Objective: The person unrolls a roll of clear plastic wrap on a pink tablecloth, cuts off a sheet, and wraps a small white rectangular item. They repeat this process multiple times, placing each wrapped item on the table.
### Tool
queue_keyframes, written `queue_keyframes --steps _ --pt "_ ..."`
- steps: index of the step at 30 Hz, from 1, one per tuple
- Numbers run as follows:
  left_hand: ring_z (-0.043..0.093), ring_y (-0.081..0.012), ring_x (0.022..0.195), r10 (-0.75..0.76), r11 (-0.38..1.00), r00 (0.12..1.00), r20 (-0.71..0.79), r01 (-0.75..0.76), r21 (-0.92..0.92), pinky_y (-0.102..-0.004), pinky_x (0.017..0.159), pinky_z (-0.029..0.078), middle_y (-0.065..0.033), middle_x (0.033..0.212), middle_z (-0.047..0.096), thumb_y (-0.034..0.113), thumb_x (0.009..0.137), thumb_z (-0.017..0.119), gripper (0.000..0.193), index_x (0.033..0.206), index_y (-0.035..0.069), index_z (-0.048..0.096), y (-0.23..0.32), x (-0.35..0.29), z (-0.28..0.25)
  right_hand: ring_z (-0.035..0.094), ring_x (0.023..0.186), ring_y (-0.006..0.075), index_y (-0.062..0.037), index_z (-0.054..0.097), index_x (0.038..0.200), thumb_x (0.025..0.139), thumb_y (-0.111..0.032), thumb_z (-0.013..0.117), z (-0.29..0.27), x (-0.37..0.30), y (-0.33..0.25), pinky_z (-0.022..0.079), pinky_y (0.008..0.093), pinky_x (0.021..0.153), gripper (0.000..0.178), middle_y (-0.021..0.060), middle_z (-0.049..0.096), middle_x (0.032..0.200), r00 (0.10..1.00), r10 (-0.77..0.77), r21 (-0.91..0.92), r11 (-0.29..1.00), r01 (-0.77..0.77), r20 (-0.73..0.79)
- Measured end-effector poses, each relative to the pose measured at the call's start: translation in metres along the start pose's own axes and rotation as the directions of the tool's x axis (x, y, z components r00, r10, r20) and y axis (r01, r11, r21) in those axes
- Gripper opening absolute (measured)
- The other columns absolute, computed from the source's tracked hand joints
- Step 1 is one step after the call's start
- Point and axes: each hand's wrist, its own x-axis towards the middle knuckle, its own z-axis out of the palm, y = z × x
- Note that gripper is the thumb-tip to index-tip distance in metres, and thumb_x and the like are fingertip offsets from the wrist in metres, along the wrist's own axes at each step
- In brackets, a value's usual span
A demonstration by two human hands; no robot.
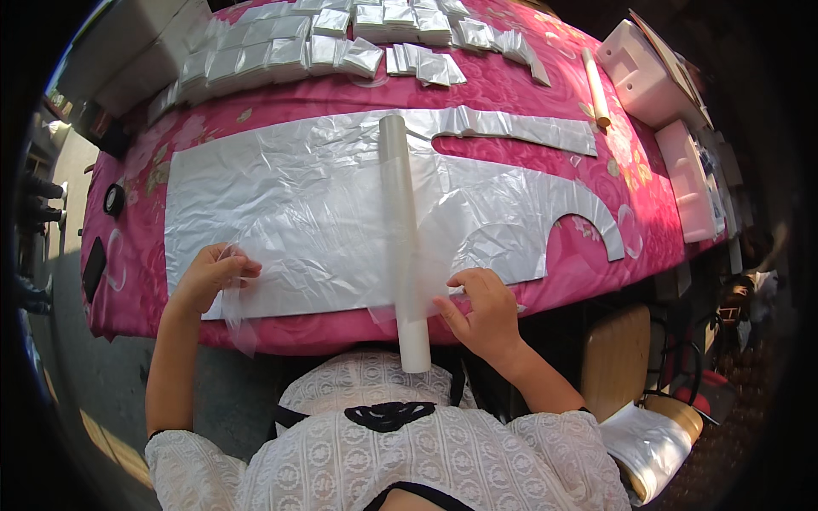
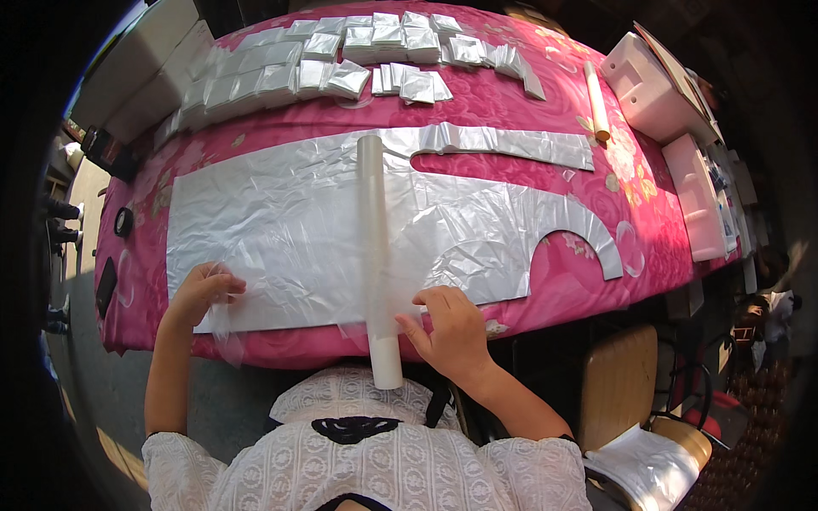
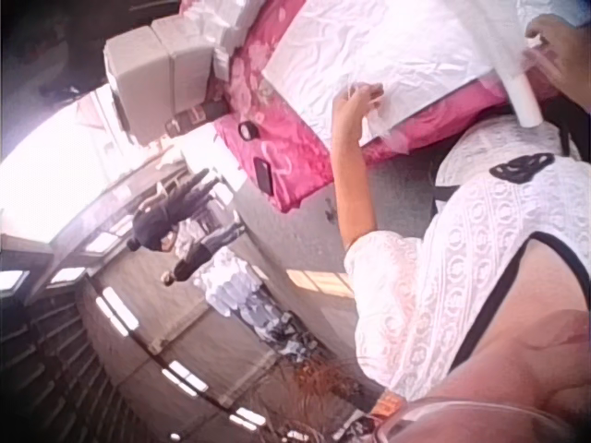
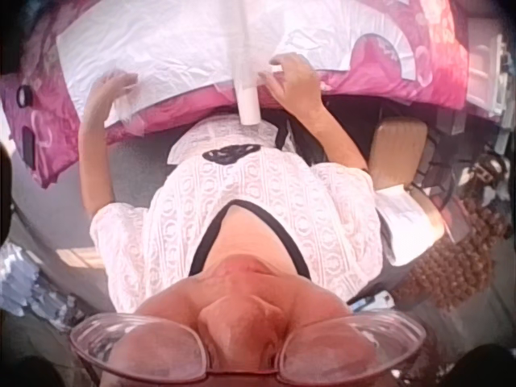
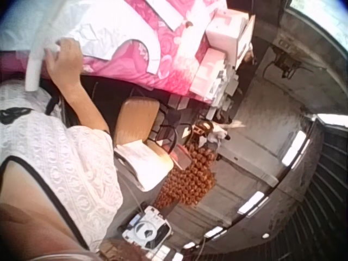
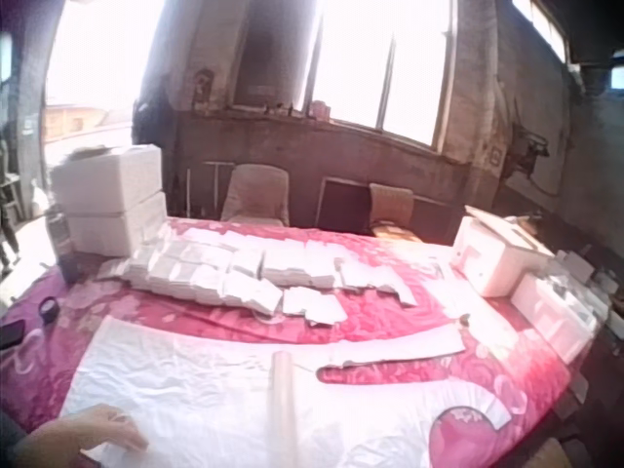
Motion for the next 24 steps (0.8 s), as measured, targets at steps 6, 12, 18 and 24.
queue_keyframes --steps 6,12,18,24 --pt "0.062 -0.0159 0.069 -0.019 1.0 0.999 -0.036 0.018 -0.005 -0.027 0.066 0.05 -0.0098 0.081 0.065 0.012 0.08 0.059 0.011 0.084 0.002 0.057 -0.014 0.0 -0.053 0.052 0.103 0.0304 -0.0019 0.053 0.109 0.074 -0.011 0.063 0.003 0.018 0.032 0.042 0.0377 0.087 0.038 0.0154 0.054 0.112 0.956 -0.202 -0.259 0.955 0.145 -0.211" --pt "0.061 -0.0124 0.063 -0.019 0.987 0.997 -0.075 0.03 0.157 -0.023 0.058 0.048 -0.0073 0.076 0.064 0.009 0.08 0.058 0.009 0.085 0.002 0.057 -0.02 0.015 -0.061 0.054 0.097 0.0293 -0.0063 0.059 0.104 0.071 -0.011 0.066 -0.003 0.057 0.097 0.042 0.0387 0.086 0.034 0.0113 0.058 0.103 0.967 -0.244 -0.269 0.938 0.217 -0.071" --pt "0.061 -0.0135 0.065 -0.004 0.942 0.996 -0.092 0.034 0.334 -0.0228 0.058 0.048 -0.0077 0.077 0.064 0.008 0.076 0.061 0.016 0.09 0.0 0.058 -0.016 0.014 -0.067 0.057 0.073 0.026 -0.0073 0.061 0.076 0.072 -0.008 0.06 -0.061 0.05 0.158 0.044 0.0379 0.072 0.004 0.0069 0.06 0.076 0.963 -0.173 -0.63 0.777 0.004 -0.208" --pt "0.047 -0.0338 0.112 0.624 0.131 0.751 -0.215 0.171 0.976 -0.0374 0.093 0.04 -0.0164 0.123 0.05 0.004 0.072 0.065 0.046 0.115 -0.002 0.051 0.0 -0.017 -0.044 0.054 0.091 0.0328 -0.0013 0.054 0.101 0.075 0.001 0.048 -0.108 0.002 0.123 0.044 0.0411 0.079 0.027 0.016 0.058 0.099 0.638 -0.18 -0.563 0.681 -0.468 -0.749"
